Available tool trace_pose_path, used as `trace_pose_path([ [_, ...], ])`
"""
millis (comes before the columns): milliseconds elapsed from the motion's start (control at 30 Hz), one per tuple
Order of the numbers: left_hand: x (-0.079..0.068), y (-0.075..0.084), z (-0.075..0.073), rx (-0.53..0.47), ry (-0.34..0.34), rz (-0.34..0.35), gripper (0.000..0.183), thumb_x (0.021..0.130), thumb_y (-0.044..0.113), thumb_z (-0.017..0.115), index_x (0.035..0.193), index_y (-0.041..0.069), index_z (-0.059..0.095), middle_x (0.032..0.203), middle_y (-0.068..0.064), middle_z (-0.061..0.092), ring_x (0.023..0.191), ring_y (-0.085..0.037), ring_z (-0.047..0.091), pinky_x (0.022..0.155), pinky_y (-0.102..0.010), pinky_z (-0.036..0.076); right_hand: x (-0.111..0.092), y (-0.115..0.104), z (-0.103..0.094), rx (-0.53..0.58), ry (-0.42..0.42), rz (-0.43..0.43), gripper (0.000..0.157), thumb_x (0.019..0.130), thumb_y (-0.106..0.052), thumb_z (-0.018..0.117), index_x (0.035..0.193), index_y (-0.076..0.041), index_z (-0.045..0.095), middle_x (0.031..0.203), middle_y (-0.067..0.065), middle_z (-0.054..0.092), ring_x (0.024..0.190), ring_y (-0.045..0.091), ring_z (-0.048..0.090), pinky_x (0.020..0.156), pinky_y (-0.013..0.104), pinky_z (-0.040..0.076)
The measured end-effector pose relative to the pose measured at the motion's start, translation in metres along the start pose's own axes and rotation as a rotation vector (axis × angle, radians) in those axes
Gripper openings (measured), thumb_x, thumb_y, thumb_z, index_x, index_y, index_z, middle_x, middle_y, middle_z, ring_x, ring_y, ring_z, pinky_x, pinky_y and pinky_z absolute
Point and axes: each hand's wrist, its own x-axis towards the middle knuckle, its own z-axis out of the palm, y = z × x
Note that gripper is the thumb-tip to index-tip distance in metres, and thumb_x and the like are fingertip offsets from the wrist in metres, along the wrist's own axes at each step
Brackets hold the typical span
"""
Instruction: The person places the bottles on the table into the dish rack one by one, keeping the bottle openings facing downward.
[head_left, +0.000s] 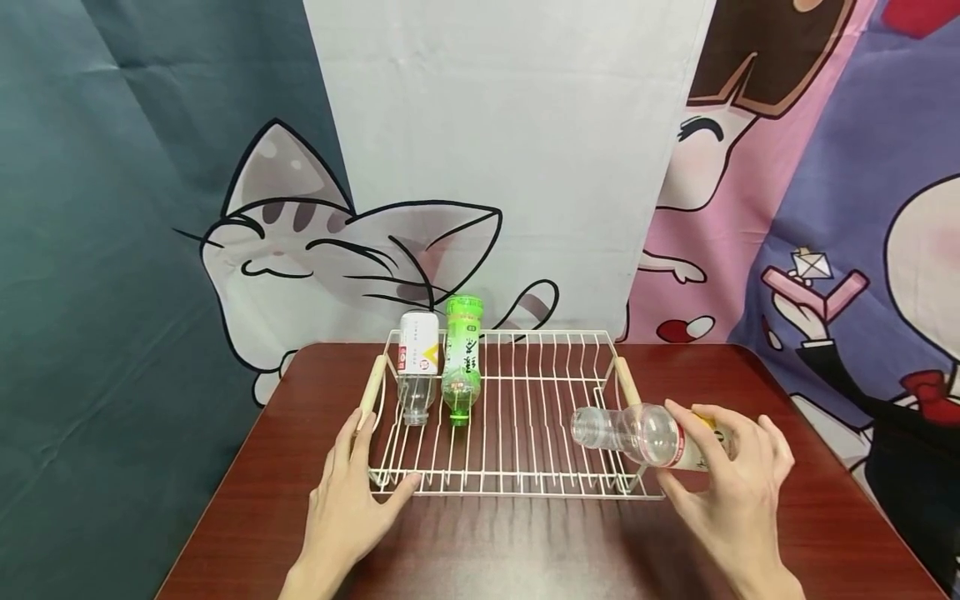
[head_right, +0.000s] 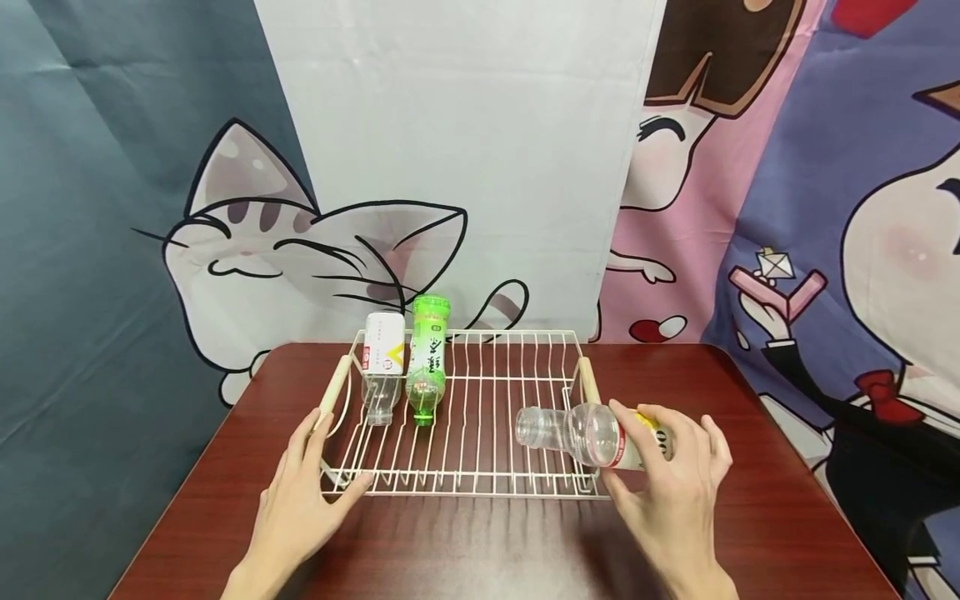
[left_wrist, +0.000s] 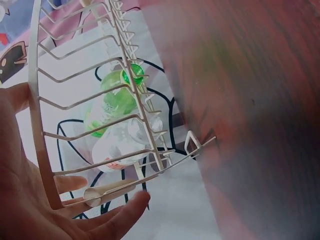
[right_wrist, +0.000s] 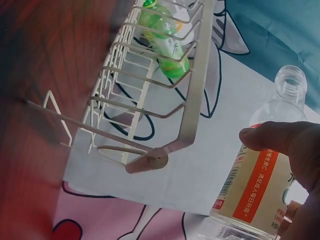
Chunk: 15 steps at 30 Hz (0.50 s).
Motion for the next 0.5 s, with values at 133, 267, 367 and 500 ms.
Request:
trace_pose_path([
  [133, 0.001, 0.002, 0.002, -0.017, 0.058, 0.090, 0.103, 0.089, 0.057, 0.086, 0.170, 0.011, 0.043, 0.176, -0.016, 0.035, 0.158, -0.047, 0.036, 0.108, -0.078, 0.043, -0.002, -0.005, 0.005, -0.012, -0.016, -0.066, 0.071, 0.063, -0.020, 0.081, 0.134, -0.011, 0.079, 0.122, 0.028, 0.068, 0.115, 0.051, 0.056, 0.128, 0.061, 0.012],
  [267, 0.003, 0.010, 0.005, -0.059, 0.158, 0.255, 0.090, 0.089, 0.052, 0.084, 0.160, 0.005, 0.055, 0.169, -0.024, 0.044, 0.157, -0.053, 0.034, 0.130, -0.069, 0.014, -0.004, -0.012, 0.013, -0.010, -0.016, -0.136, 0.071, 0.062, -0.016, 0.080, 0.133, -0.012, 0.080, 0.121, 0.028, 0.068, 0.113, 0.050, 0.058, 0.129, 0.059, 0.013],
  [367, 0.004, 0.021, 0.007, -0.100, 0.226, 0.387, 0.073, 0.098, 0.055, 0.074, 0.150, 0.005, 0.065, 0.158, -0.021, 0.057, 0.149, -0.053, 0.045, 0.136, -0.055, 0.007, -0.005, -0.019, 0.020, 0.001, -0.018, -0.177, 0.069, 0.063, -0.015, 0.078, 0.132, -0.011, 0.080, 0.119, 0.027, 0.069, 0.111, 0.048, 0.059, 0.130, 0.056, 0.013],
  [500, 0.005, 0.039, 0.010, -0.179, 0.254, 0.529, 0.058, 0.106, 0.053, 0.068, 0.143, 0.008, 0.071, 0.147, -0.014, 0.068, 0.136, -0.042, 0.060, 0.132, -0.043, 0.024, -0.007, -0.029, 0.028, 0.017, -0.015, -0.223, 0.067, 0.063, -0.014, 0.076, 0.130, -0.011, 0.081, 0.117, 0.025, 0.069, 0.108, 0.046, 0.060, 0.131, 0.054, 0.013],
])
